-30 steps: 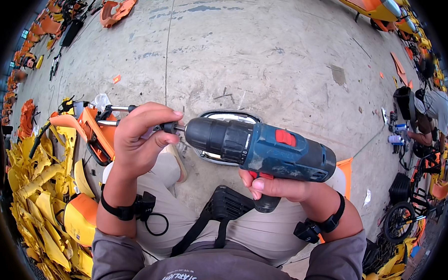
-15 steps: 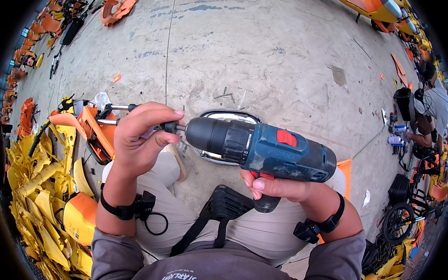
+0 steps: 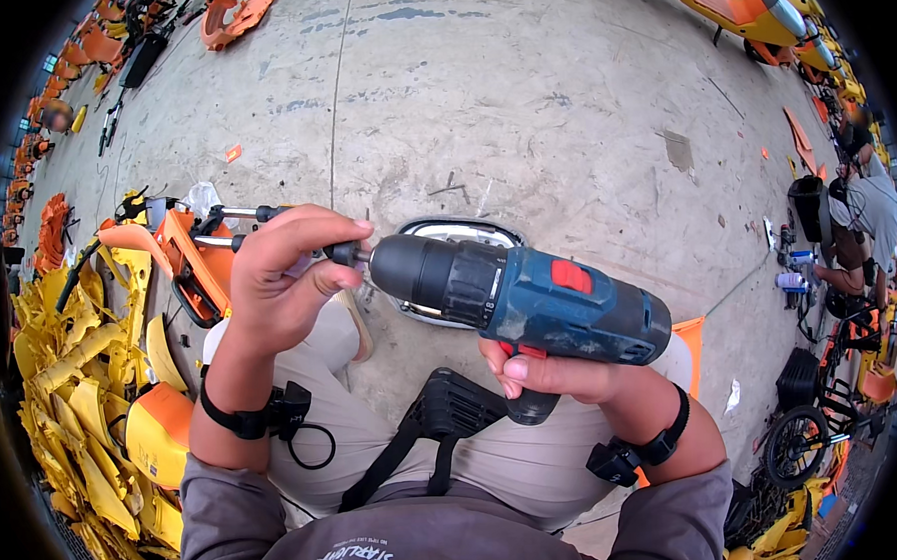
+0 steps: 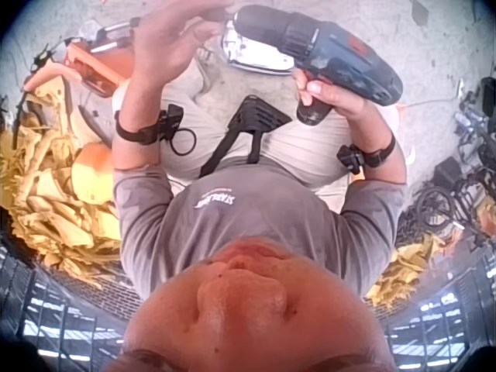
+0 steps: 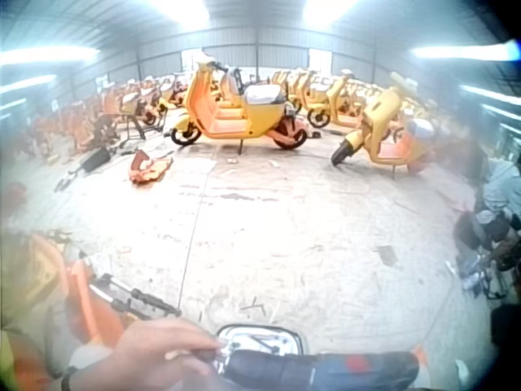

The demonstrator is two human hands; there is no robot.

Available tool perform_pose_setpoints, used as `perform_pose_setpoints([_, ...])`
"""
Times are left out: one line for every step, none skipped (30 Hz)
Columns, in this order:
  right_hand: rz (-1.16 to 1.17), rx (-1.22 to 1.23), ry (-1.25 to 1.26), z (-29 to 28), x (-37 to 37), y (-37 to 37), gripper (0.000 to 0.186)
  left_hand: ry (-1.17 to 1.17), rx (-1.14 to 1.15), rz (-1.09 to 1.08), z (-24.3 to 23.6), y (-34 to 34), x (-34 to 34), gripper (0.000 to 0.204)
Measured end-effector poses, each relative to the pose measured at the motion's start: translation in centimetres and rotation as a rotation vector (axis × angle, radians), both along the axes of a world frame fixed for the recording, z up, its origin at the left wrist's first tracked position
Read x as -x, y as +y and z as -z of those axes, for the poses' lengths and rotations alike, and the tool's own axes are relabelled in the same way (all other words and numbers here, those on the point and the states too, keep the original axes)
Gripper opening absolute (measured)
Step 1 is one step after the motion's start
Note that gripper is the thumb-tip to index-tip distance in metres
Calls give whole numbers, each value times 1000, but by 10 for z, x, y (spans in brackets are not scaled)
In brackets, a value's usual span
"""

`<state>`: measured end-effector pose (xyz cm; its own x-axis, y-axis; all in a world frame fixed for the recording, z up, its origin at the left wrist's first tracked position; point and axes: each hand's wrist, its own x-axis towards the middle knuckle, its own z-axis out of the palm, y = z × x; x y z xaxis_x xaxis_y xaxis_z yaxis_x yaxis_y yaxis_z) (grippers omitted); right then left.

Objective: The person picks up a small black component and a screw, then inserts the screw into a power drill bit and uses it to fasten the component to a scooter part.

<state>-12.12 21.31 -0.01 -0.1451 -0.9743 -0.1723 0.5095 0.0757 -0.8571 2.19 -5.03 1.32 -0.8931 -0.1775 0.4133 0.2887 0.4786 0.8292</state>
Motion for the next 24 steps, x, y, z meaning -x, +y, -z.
perform_pose_setpoints([-6,13,17,0,1,0,19,0,0,0,0,0,0,37])
perform_pose_setpoints([-13,26,35,1,1,0,19,0,-5,4,0,0,0,37])
perform_pose_setpoints([-14,26,35,1,0,0,19,1,-11,8,0,0,0,37])
perform_pose_setpoints([-10,22,33,1,0,1,19,1,-11,7,0,1,0,37])
perform_pose_setpoints([-7,18,32,2,0,1,19,-1,-10,9,0,1,0,37])
perform_pose_setpoints([-8,18,32,1,0,1,19,-3,-9,11,0,1,0,37])
perform_pose_setpoints([-10,15,31,1,0,1,19,-3,-9,11,0,1,0,37])
perform_pose_setpoints([-12,13,31,1,0,1,19,-4,-8,10,0,1,0,37])
perform_pose_setpoints([-13,13,31,1,0,1,19,-6,-6,8,0,1,0,36])
perform_pose_setpoints([-11,15,32,1,0,0,19,-6,-6,7,0,1,0,36])
perform_pose_setpoints([-8,16,33,1,0,1,19,-10,-7,8,-1,1,0,36])
perform_pose_setpoints([-8,15,33,0,0,0,19,-14,-8,9,-1,1,0,36])
perform_pose_setpoints([-1,16,31,-1,-1,0,19,-14,-9,9,-1,1,0,36])
perform_pose_setpoints([6,18,30,-1,-1,0,18,-10,-13,10,-1,1,0,37])
perform_pose_setpoints([5,18,29,-1,-1,0,18,-7,-17,12,-1,1,0,37])
perform_pose_setpoints([2,21,26,-1,-1,-1,18,-7,-17,11,-1,1,0,37])
perform_pose_setpoints([0,23,24,0,-1,-1,18,-10,-24,15,-1,1,0,37])
perform_pose_setpoints([0,23,23,0,-1,0,18,-14,-30,18,-1,1,0,37])
perform_pose_setpoints([-2,20,30,0,0,0,17,-14,-30,18,-1,1,0,37])
perform_pose_setpoints([-4,16,37,0,0,0,17,-12,-29,20,-1,1,0,38])
perform_pose_setpoints([-4,15,36,0,0,0,17,-10,-27,22,-1,1,0,38])
perform_pose_setpoints([-5,25,36,1,0,0,17,-11,-28,22,-1,1,0,38])
perform_pose_setpoints([-7,35,36,1,0,-1,17,-11,-26,20,0,1,0,38])
perform_pose_setpoints([-7,35,36,1,1,-1,17,-11,-23,18,0,1,0,38])
